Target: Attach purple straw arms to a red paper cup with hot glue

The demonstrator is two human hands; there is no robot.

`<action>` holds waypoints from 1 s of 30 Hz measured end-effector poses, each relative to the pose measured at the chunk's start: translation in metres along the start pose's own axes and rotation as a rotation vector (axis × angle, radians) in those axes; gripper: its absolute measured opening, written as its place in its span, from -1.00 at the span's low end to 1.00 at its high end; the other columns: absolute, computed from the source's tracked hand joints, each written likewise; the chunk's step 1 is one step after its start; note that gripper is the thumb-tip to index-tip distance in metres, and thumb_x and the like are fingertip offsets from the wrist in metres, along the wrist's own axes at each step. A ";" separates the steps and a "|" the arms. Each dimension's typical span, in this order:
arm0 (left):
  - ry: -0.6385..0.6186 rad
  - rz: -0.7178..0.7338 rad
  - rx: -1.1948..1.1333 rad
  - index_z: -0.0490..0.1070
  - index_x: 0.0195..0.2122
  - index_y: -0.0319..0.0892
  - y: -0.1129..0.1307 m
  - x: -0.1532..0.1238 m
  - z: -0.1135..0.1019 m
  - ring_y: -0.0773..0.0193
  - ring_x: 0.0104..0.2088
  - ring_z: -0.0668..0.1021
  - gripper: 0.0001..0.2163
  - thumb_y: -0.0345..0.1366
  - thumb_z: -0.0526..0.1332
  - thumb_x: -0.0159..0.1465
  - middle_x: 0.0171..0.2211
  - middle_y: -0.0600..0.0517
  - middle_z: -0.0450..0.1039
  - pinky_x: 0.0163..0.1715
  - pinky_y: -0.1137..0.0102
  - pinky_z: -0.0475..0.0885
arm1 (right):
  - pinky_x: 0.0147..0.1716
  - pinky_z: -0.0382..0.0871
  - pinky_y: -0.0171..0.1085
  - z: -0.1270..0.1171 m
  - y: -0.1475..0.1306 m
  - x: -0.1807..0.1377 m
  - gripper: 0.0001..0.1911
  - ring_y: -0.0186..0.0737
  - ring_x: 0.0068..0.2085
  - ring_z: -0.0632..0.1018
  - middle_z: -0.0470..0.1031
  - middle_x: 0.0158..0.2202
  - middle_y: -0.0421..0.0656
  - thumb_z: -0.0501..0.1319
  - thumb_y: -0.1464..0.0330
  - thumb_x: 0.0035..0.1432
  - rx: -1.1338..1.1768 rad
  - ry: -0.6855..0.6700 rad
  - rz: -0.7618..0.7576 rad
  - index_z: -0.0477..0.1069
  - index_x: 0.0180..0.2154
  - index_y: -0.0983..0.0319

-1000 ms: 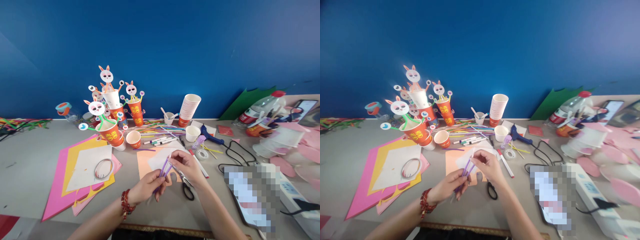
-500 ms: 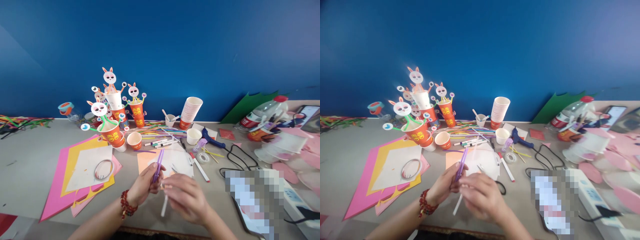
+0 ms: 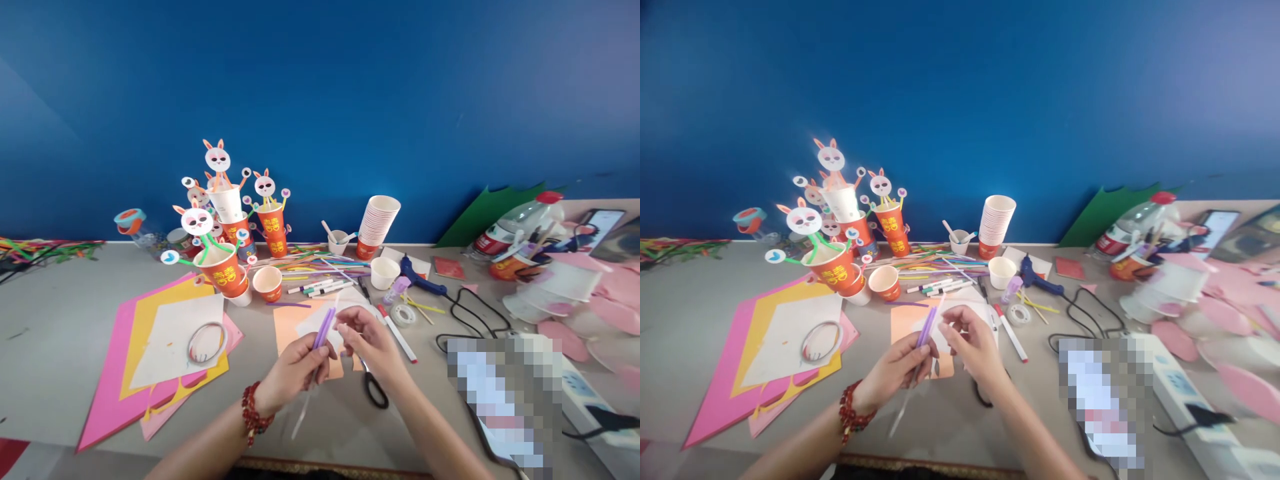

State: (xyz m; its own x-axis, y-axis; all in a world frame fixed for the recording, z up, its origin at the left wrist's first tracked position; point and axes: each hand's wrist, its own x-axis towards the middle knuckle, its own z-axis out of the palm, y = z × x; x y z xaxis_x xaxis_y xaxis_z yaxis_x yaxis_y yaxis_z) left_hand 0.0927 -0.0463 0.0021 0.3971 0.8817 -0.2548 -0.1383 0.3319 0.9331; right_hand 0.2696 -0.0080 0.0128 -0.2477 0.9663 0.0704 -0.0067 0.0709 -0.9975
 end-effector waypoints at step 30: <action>-0.068 0.004 -0.215 0.32 -0.28 -0.22 -0.010 -0.006 0.004 0.47 -0.77 0.32 -0.67 -0.03 0.04 0.38 -0.58 0.14 0.31 -0.80 0.55 0.16 | -0.58 0.20 -0.37 0.023 -0.006 0.005 -0.65 -0.42 -0.60 0.31 0.32 -0.57 -0.32 0.35 0.11 0.09 0.223 -0.162 0.144 0.32 -0.42 0.22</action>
State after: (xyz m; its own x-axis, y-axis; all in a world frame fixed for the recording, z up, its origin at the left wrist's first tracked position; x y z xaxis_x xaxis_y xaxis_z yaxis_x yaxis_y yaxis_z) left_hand 0.0955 -0.0563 -0.0042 0.4557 0.8609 -0.2264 -0.3271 0.3984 0.8569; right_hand 0.2461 -0.0099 0.0191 -0.4122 0.9093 -0.0563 -0.1686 -0.1368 -0.9761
